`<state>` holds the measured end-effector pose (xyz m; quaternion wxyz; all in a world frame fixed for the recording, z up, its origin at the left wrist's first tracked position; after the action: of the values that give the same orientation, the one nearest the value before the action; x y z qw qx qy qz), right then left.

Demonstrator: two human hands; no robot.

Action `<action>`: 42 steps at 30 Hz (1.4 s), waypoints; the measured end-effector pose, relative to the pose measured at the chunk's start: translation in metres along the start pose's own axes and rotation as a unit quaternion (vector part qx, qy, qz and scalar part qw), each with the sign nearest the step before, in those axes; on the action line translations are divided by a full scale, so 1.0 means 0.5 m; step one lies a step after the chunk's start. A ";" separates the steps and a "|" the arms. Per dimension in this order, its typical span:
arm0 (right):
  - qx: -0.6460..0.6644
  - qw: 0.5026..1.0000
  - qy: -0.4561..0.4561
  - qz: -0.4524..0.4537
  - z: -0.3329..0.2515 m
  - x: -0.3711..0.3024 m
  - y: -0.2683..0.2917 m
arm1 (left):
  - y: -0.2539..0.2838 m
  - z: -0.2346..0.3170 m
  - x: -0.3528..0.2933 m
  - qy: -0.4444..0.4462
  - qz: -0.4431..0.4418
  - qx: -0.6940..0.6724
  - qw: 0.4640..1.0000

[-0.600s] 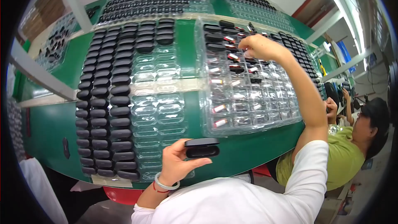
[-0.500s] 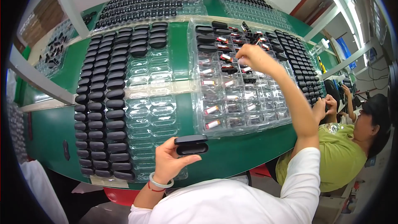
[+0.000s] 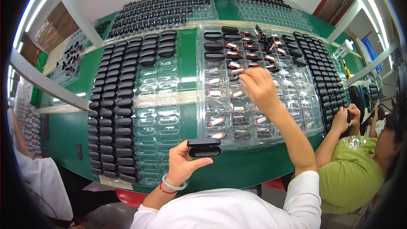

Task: The person assembles electronic components into plastic charging cases by hand, taking the components from a plastic tray and inserting them into the cases.

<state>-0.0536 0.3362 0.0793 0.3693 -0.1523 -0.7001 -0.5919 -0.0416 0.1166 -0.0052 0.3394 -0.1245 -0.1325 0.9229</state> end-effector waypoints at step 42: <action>-0.059 0.997 0.044 0.037 -0.306 -0.119 0.057 | -0.028 -0.009 0.003 0.027 -0.177 -0.250 0.952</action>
<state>0.0571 0.2127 0.0620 0.4119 -0.1737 -0.6408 -0.6241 -0.0331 0.1287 -0.0048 0.4587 -0.2044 -0.3694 0.7819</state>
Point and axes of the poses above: each hand's wrist, its own x-axis towards the middle knuckle, its own y-axis out of the back of the hand, z = x × y, the point moved 8 cm from there along x, towards the middle knuckle, and after that the axes turned 6 degrees about x, right-handed, at the moved point
